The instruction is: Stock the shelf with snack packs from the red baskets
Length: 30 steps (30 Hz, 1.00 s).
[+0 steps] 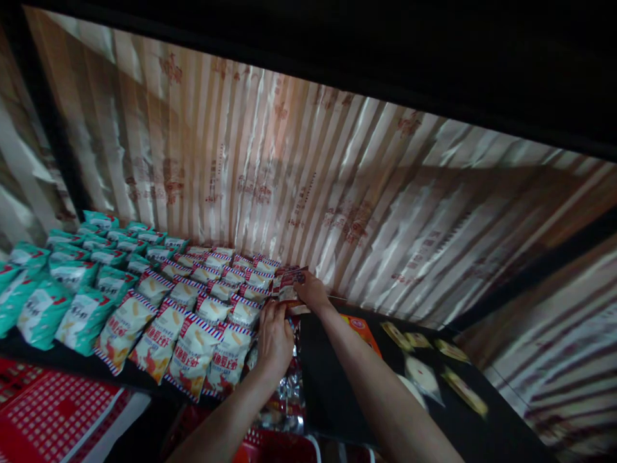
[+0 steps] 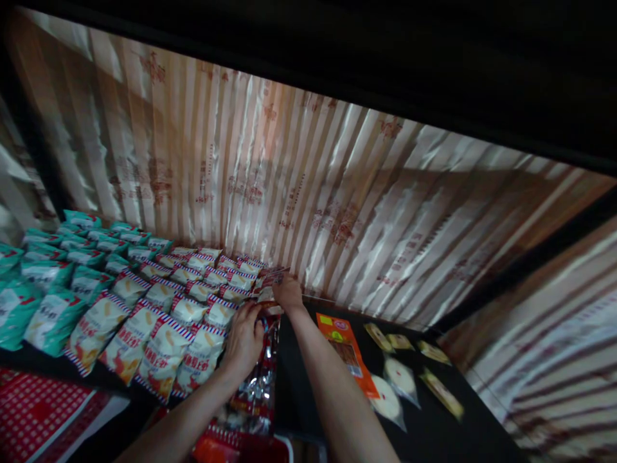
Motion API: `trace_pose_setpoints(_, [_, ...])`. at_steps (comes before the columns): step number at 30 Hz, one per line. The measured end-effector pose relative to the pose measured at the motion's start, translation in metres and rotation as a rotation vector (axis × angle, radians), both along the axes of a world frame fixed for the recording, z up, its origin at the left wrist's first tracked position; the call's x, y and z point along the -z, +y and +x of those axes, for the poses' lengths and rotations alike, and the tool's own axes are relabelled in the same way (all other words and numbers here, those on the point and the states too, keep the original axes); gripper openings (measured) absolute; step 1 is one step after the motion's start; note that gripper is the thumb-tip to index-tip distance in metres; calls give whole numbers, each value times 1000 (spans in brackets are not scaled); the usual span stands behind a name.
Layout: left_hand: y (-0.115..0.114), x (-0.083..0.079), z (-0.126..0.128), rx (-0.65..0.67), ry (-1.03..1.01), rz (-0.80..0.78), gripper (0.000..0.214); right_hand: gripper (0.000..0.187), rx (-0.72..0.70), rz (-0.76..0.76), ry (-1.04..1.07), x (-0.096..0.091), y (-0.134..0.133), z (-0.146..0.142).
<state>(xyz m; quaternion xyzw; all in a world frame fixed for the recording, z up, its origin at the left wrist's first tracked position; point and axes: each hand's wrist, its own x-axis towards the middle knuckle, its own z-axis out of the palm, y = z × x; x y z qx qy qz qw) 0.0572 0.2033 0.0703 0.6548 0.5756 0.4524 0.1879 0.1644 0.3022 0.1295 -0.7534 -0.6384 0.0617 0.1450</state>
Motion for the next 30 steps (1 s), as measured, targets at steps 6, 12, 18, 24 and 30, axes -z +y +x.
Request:
trace_pose_setpoints(6, [9, -1, 7, 17, -44, 34, 45, 33, -9, -20, -72, 3, 18, -6])
trace_pose_setpoints(12, [10, -4, 5, 2, -36, -7, 40, 31, -28, -59, -75, 3, 22, -16])
trace_pose_setpoints(18, [13, -1, 1, 7, -15, -29, 41, 32, 32, -109, -95, 4, 17, -21])
trace_pose_setpoints(24, [15, -2, 2, 35, 28, -18, 44, 35, 62, -26, -163, 13, 16, -16])
trace_pose_setpoints(30, [17, 1, 4, 46, 55, -16, 43, 34, -17, -11, -52, 29, 27, -3])
